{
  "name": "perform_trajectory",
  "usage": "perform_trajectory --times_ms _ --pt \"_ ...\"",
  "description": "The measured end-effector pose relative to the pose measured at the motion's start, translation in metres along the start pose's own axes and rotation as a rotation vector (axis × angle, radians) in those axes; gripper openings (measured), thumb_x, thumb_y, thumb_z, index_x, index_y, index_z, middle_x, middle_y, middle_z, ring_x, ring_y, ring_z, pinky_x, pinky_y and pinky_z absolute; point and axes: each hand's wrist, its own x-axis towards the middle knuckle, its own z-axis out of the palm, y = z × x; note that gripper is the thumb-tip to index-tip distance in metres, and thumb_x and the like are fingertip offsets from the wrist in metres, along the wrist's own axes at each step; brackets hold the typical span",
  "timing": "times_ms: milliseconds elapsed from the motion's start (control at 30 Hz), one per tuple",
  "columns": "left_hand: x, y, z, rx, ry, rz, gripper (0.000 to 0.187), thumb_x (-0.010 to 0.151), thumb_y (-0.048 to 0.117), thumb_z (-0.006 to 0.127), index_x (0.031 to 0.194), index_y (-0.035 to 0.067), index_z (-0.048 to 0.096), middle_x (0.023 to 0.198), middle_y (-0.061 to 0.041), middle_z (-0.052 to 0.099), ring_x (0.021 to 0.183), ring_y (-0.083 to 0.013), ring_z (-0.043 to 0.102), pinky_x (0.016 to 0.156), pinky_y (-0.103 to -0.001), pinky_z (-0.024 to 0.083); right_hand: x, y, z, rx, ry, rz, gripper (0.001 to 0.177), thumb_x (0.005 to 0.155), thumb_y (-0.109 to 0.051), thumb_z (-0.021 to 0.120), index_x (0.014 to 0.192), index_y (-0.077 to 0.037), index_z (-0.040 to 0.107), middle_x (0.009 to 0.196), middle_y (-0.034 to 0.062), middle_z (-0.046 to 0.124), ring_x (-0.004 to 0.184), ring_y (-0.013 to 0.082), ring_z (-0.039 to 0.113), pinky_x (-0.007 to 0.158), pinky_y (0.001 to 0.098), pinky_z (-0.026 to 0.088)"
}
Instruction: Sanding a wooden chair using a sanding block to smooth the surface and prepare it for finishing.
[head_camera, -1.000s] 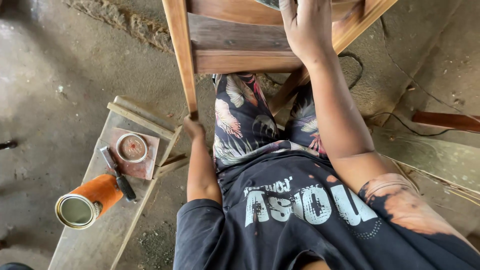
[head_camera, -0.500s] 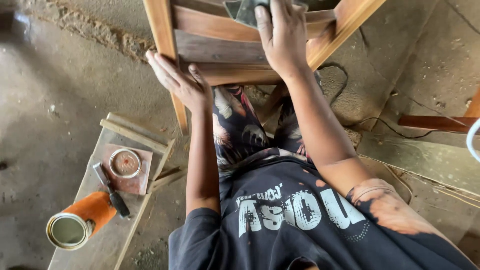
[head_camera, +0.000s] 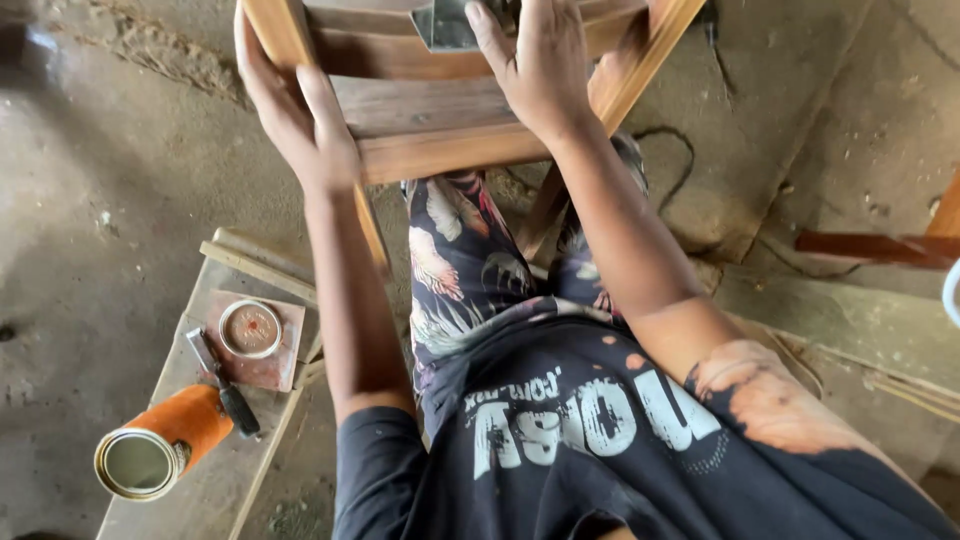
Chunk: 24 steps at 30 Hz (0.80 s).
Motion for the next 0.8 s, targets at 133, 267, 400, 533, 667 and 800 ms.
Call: perform_trajectory --times_ms 133,267,400,533,667,800 --pt "0.067 0.008 0.013 -0.166 -0.053 -0.064 0.031 0.112 0.038 0.041 0.118 0.010 0.051 0.107 -0.009 0.062 0.098 -0.0186 0.062 0.088 -0.033 0.051 0.010 0.004 0.015 0.017 0.034 0.009 0.044 0.115 -0.043 0.046 0.145 -0.015 0.031 0.120 0.0141 0.055 0.096 0.0252 0.066 0.084 0.0398 0.062" --pt "0.069 -0.003 0.017 -0.081 0.034 -0.082 0.050 0.108 0.047 0.038 0.105 0.004 0.061 0.089 -0.007 0.065 0.079 -0.0163 0.061 0.071 -0.032 0.052 0.010 -0.007 0.011 -0.126 -0.032 -0.037 0.039 0.112 -0.023 0.055 0.150 -0.024 0.043 0.135 0.0227 0.049 0.121 0.0390 0.057 0.100 0.0499 0.049" --pt "0.070 -0.004 0.020 -0.109 0.045 -0.065 0.050 0.109 0.049 0.040 0.117 0.006 0.064 0.102 -0.010 0.072 0.088 -0.0195 0.072 0.073 -0.031 0.066 -0.008 0.001 0.064 -0.333 0.036 0.116 0.059 0.111 -0.022 0.068 0.158 -0.044 0.039 0.167 0.0044 0.013 0.152 0.0266 0.039 0.124 0.0513 0.048" --pt "0.072 0.006 0.018 -0.074 0.068 -0.081 0.047 0.106 0.049 0.036 0.090 0.010 0.056 0.075 -0.004 0.063 0.068 -0.0130 0.060 0.062 -0.029 0.053 0.011 -0.064 0.077 -0.206 0.053 -0.016 0.076 0.109 -0.004 0.062 0.163 -0.031 0.016 0.094 -0.0106 0.063 0.098 0.0123 0.062 0.120 0.0458 0.037" --pt "0.071 0.007 0.015 0.016 0.006 -0.087 0.044 0.109 0.045 0.031 0.082 0.012 0.041 0.068 0.001 0.042 0.060 -0.0113 0.039 0.058 -0.029 0.034 0.038 -0.088 0.101 -0.340 0.058 -0.137 0.044 0.092 -0.009 0.072 0.128 -0.030 0.056 0.104 0.0015 0.068 0.090 0.0187 0.065 0.079 0.0324 0.052" --pt "0.067 0.007 0.017 -0.035 -0.004 -0.159 0.043 0.108 0.046 0.035 0.086 0.011 0.048 0.071 -0.002 0.053 0.064 -0.0141 0.053 0.060 -0.030 0.044 0.030 -0.075 0.059 -0.325 -0.028 -0.206 0.047 0.094 -0.013 0.077 0.136 -0.021 0.056 0.116 0.0033 0.069 0.099 0.0200 0.067 0.086 0.0356 0.053"
